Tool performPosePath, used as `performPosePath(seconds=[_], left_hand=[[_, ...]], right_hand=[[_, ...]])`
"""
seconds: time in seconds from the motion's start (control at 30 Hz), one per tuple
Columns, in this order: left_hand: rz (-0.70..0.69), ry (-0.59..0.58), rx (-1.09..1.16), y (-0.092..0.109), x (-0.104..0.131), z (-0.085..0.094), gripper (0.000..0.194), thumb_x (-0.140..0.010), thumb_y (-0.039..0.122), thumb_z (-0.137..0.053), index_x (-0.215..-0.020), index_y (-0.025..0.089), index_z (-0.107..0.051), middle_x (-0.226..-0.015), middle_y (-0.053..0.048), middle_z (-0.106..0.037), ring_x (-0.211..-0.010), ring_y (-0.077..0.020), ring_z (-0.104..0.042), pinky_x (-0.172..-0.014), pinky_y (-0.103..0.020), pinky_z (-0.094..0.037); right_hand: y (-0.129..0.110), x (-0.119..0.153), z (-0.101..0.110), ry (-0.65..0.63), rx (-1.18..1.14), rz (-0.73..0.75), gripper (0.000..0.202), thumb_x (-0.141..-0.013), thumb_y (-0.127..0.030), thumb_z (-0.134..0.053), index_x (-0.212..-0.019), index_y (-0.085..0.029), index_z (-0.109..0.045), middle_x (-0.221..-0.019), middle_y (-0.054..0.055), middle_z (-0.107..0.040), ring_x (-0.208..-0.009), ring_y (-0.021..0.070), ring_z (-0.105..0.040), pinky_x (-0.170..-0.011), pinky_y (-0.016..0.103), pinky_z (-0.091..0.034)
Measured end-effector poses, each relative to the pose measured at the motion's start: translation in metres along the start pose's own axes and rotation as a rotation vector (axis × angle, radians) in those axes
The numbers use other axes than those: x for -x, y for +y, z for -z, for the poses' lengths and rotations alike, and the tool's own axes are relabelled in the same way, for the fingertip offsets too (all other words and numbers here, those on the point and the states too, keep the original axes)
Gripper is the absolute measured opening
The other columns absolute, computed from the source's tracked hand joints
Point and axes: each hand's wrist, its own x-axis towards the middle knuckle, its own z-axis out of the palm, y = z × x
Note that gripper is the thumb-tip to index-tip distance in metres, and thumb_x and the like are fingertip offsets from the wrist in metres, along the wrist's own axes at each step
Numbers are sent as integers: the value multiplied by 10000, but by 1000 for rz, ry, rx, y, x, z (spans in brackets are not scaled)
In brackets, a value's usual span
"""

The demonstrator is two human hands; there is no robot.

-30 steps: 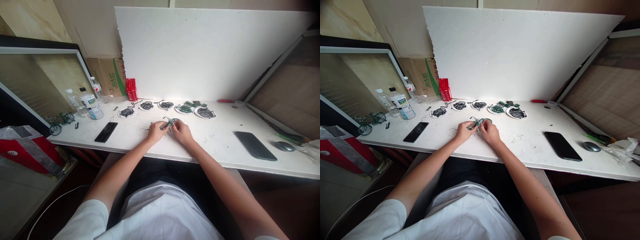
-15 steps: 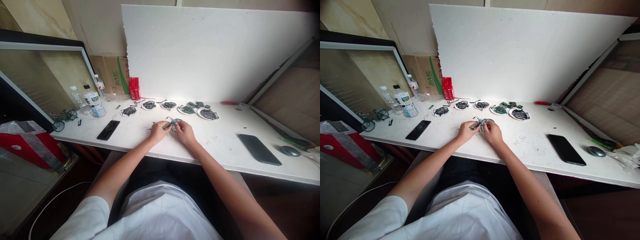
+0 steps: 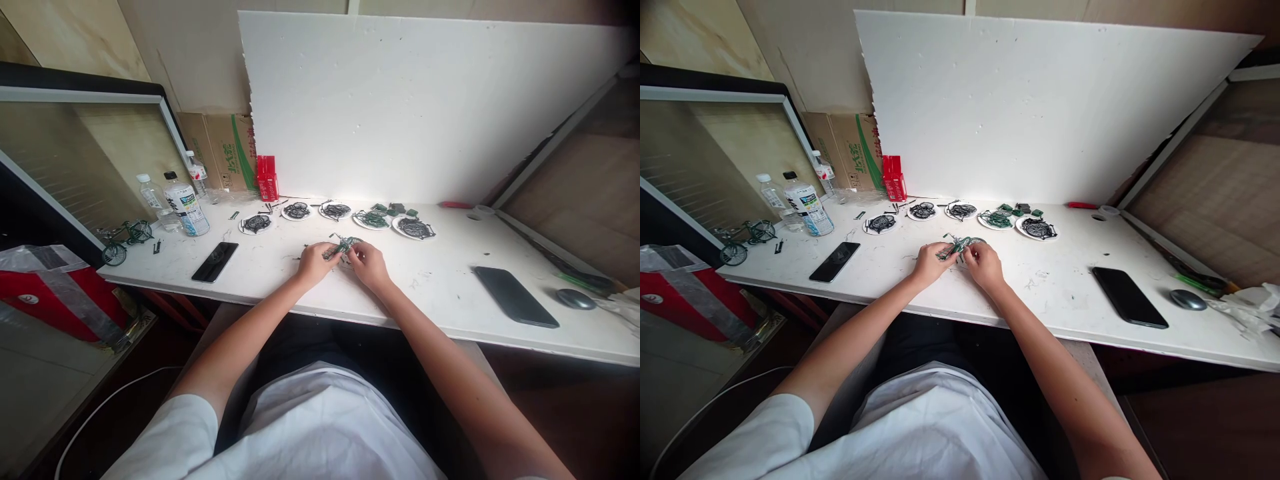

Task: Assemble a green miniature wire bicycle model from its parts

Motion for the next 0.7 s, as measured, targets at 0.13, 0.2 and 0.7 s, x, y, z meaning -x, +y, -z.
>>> performPosePath(seconds=[0.13, 0.2, 0.7], left_hand=[[-11, 0, 36, 1, 0, 1, 64, -921, 232, -762, -952, 197, -805, -916, -49, -817, -789, -177, -727, -741, -273, -536], [-7, -4, 30, 2, 0, 1, 62, -923, 230, -757, -949, 196, -803, -900, -47, -812, -784, -175, -722, -737, -272, -533], [21, -11, 6, 2, 0, 1, 60, -917, 230, -766, -953, 203, -806, -923, -56, -825, -799, -189, -741, -764, -290, -568]], right_hand=[[-2, 1, 1, -19, 17, -27, 404, -1034, -462, -450, -705, -242, -529, -747, 70, -641, -722, 227, -547, -661, 347, -373], [-3, 1, 1, -6, -8, -39, 347, -1019, -456, -482, -775, -232, -584, -802, 73, -681, -733, 227, -569, -679, 349, -394], [-2, 1, 1, -16, 17, -27, 367, -1029, -442, -439, -715, -252, -462, -715, 43, -610, -659, 201, -494, -634, 337, -329]])
